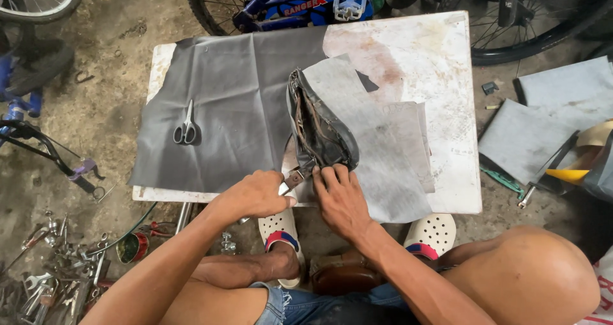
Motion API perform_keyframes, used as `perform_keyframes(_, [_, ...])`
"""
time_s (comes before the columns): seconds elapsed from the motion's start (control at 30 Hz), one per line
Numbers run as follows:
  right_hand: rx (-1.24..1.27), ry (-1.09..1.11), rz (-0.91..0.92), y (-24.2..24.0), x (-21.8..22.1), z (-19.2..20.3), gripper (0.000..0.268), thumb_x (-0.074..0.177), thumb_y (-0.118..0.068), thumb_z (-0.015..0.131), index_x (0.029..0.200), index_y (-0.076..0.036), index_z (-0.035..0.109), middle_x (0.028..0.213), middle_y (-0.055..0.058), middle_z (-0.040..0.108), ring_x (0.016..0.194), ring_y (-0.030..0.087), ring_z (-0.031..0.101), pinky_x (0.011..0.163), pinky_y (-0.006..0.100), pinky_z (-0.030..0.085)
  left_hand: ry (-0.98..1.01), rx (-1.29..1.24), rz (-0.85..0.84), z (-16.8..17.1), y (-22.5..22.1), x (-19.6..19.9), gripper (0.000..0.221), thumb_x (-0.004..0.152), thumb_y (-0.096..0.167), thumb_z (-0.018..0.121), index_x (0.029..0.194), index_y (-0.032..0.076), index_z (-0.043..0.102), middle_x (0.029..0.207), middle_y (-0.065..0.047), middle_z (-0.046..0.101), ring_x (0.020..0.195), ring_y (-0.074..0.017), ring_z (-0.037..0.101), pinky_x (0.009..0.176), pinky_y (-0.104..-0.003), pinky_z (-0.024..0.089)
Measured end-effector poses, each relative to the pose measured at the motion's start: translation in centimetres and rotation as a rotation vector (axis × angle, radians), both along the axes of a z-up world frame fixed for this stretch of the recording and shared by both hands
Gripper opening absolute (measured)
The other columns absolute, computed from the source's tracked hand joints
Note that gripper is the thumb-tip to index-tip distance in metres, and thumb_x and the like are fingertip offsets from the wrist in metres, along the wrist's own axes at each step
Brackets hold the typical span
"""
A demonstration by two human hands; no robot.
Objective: Reupholstering a bicycle seat by stapling new fabric to the frame.
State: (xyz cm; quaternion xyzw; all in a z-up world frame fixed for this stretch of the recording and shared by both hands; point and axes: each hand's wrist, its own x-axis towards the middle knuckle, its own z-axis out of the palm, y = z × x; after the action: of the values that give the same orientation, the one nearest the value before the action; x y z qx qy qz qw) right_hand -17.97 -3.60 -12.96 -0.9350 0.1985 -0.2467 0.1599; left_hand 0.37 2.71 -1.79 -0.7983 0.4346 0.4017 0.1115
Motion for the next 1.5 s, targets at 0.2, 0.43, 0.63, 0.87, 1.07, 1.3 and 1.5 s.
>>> perform_keyframes(0.2, [-0.030,0.010,0.001,0.4,0.2,-0.6,0.053,0.082,-0.012,0.058,0.131,0.008,0.060,0.113,0.015,0.056,0.111,0.034,0.052,0.091,0.043,0.047,0.018,0.027,0.016,0.7,-0.3,-0.1,0.056,0.082,0.046,0.070,0.110,-0.003,0.070,0.099,-0.028,0.074,0.102,-0.0430,0.072,0.090,-0.049,0.055])
perform_keyframes(0.43, [0.062,0.054,0.003,0.3,0.3,-0.6,0.049,0.084,-0.011,0.058,0.129,0.008,0.061,0.117,0.015,0.055,0.109,0.033,0.052,0.089,0.043,0.047,0.002,0.054,0.015,0.1,-0.9,0.1,0.061,0.083,0.051,0.068,0.110,-0.004,0.071,0.101,-0.030,0.073,0.104,-0.0437,0.071,0.091,-0.050,0.055])
perform_keyframes(0.63, [0.058,0.034,0.015,0.4,0.4,-0.8,0.043,0.081,-0.012,0.059,0.119,0.007,0.066,0.123,0.015,0.056,0.109,0.032,0.052,0.087,0.043,0.047,-0.044,0.019,-0.014,0.3,-0.7,-0.5,0.060,0.083,0.050,0.069,0.109,-0.003,0.071,0.105,-0.030,0.071,0.107,-0.0466,0.068,0.092,-0.051,0.054])
perform_keyframes(0.87, [0.059,0.081,0.010,0.9,0.6,-1.4,0.029,0.082,-0.016,0.061,0.100,0.003,0.072,0.125,0.013,0.056,0.112,0.031,0.052,0.086,0.046,0.045,-0.163,0.022,-0.121,-0.4,-1.0,-1.2,0.058,0.084,0.049,0.067,0.109,-0.003,0.069,0.106,-0.030,0.071,0.104,-0.0484,0.068,0.092,-0.052,0.055])
perform_keyframes(1.07, [0.005,0.024,0.013,1.1,0.6,-1.0,0.031,0.080,-0.016,0.061,0.100,0.004,0.073,0.126,0.014,0.057,0.114,0.030,0.052,0.088,0.045,0.044,-0.021,0.106,0.027,-0.2,-2.2,0.9,0.064,0.081,0.052,0.070,0.105,-0.007,0.071,0.103,-0.030,0.074,0.105,-0.0428,0.071,0.093,-0.049,0.054])
perform_keyframes(1.3, [0.078,-0.008,0.040,1.1,0.3,-1.3,0.025,0.077,-0.014,0.066,0.095,0.002,0.073,0.127,0.016,0.058,0.116,0.031,0.055,0.090,0.046,0.045,-0.099,0.146,-0.085,0.3,-3.0,-0.8,0.063,0.082,0.049,0.070,0.115,-0.005,0.070,0.115,-0.031,0.070,0.115,-0.0437,0.067,0.099,-0.047,0.053])
perform_keyframes(1.5, [0.226,-0.011,0.259,0.1,-1.9,1.4,0.039,0.062,-0.012,0.075,0.099,0.000,0.069,0.125,0.013,0.061,0.118,0.031,0.059,0.085,0.044,0.054,-0.104,0.188,-0.131,0.0,-3.3,-0.1,0.067,0.081,0.047,0.073,0.119,-0.008,0.065,0.119,-0.032,0.067,0.117,-0.0430,0.066,0.100,-0.045,0.053])
